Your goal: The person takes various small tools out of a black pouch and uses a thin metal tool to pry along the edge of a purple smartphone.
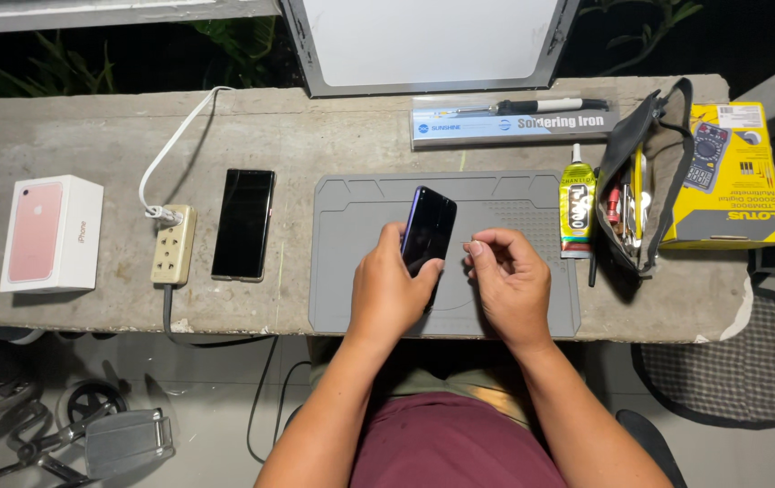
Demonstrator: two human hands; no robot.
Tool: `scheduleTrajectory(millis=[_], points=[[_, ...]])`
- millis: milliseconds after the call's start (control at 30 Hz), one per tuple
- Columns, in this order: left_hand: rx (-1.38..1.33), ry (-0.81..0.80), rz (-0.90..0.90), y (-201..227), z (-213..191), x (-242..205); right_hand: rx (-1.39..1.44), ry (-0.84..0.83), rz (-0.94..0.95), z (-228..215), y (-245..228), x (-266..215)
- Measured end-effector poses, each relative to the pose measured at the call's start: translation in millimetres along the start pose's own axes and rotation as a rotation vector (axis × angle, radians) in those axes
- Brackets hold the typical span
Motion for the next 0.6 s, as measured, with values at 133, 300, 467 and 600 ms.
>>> scheduleTrajectory(millis=[133,300,467,600], points=[[-0.098,0.240,0.280,2,-12,-10,0.004,0.028,-0.044,-1,-5,-2],[0.129,0.435,0.552,11,-36,-18,-0.141,-0.005,-0.338,4,-52,-11],[0.169,0.372,0.588,-2,-26,-11,-0.292,-0.014,-0.538,7,-79,-13],[0.181,0.238,0.578,0,-24,-11,-0.450,-0.058,-0.672,10,-86,-11]])
Point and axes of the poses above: each hand's wrist, its own x-axis towards the middle knuckle, its own z-axis out of the palm, y = z × x, the point moved 5 cm from there along x, towards the middle knuckle, and after that the axes turned 1 degree about x, right-handed, at the moved point
